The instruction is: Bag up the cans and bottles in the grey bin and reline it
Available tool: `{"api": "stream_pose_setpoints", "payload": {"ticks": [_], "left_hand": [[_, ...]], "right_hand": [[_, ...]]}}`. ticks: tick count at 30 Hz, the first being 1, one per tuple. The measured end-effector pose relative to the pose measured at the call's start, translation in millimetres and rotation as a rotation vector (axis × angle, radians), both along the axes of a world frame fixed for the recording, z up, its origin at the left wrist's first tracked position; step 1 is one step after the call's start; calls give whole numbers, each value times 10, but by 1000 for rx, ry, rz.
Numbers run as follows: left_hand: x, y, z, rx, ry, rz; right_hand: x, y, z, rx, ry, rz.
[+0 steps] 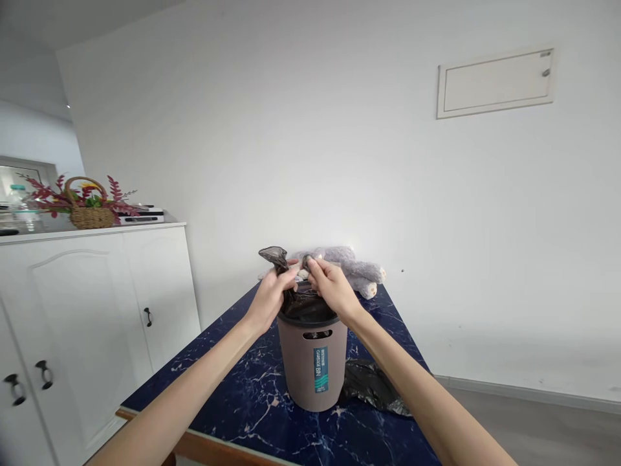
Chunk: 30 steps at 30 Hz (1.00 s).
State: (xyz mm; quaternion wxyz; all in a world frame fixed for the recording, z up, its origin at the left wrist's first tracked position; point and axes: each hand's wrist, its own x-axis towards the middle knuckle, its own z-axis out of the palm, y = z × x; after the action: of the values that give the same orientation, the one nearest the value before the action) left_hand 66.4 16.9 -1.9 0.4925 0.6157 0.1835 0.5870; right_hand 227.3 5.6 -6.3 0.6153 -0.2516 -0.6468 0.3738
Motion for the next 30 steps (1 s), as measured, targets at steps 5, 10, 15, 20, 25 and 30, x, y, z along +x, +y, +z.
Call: {"api": "stream_pose_setpoints", "payload": {"ticks": [5,10,15,20,25,30], "left_hand": [[85,43,-52,-9,57,78],[62,108,-88,-86,38,73],[54,115,-72,-76,125,-24],[80,82,-40,-111,3,119],[73,76,-20,-153,-102,139],[14,47,-18,-42,16,108]], "right_hand": [[-73,-34,-48,10,-73,4],[-37,-76,-43,-55,13,118],[-36,-90,-36,-134,-1,187],[9,-138,-36,-175,52,235],[123,-198,-52,-126,-244,142],[80,-15,-94,-185,116,101]]}}
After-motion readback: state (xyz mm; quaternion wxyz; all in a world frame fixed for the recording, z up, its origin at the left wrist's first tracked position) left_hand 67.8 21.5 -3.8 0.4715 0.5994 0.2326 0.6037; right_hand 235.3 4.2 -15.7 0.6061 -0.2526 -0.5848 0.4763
